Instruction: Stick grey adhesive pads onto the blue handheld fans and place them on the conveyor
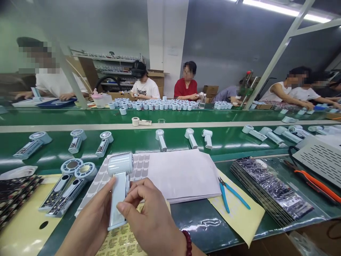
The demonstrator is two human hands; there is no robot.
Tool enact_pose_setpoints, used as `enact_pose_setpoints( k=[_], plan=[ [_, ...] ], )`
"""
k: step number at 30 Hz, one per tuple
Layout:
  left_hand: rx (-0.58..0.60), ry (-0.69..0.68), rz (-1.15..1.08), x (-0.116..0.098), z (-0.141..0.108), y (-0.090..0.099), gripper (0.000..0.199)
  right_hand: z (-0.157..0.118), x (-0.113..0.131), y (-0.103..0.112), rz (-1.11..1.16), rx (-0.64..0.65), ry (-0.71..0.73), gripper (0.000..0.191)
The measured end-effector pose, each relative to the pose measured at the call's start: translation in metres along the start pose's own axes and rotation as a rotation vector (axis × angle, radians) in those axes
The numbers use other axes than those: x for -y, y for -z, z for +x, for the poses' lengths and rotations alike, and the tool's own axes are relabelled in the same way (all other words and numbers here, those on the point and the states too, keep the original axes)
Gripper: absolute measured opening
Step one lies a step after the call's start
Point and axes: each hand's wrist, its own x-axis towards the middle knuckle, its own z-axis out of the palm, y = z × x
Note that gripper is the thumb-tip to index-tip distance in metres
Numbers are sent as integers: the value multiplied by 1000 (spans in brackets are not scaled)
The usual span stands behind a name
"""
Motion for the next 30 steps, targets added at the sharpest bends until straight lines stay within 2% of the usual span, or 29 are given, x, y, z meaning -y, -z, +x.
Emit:
enact_pose_setpoints(
  k=[2, 4, 6, 9, 11, 14, 16, 18, 20, 23, 25, 27, 30],
  plan=[
    [-21, -9, -4, -2, 2, -2, 26, 3, -1, 0, -33, 8, -13, 13],
    [5, -5, -15, -5, 3, -3, 24, 5, -3, -1, -90, 7, 12, 13],
    [88, 25, -29, -8, 2, -2, 25, 7, -5, -2, -176, -7, 106, 12],
    [265, 14, 11, -12, -3, 0, 43, 12, -10, -4, -246, -39, 237, 10],
    [342, -13, 66, -14, -5, 2, 56, 18, -12, -3, -174, -50, 209, 13],
    [372, 23, 121, -24, 2, 4, 62, 35, -15, 6, -141, -87, 95, 26],
    [361, -2, 227, -36, 22, 2, 62, 51, -19, 17, -249, -129, 59, 33],
    [329, -125, 460, -51, 53, -4, 55, 70, -24, 28, -397, -154, 36, 27],
    [263, -279, 736, -65, 94, -16, 38, 89, -32, 36, -552, -142, 7, 23],
    [123, -385, 946, -76, 159, -37, 29, 117, -45, 36, -798, -107, -47, 46],
    [51, -441, 1090, -77, 193, -50, 32, 130, -52, 31, -918, -82, -64, 50],
    [6, -491, 1213, -74, 215, -60, 35, 138, -58, 26, -997, -69, -69, 50],
    [-38, -565, 1351, -74, 229, -64, 36, 143, -64, 26, -1037, -69, -53, 46]
  ],
)
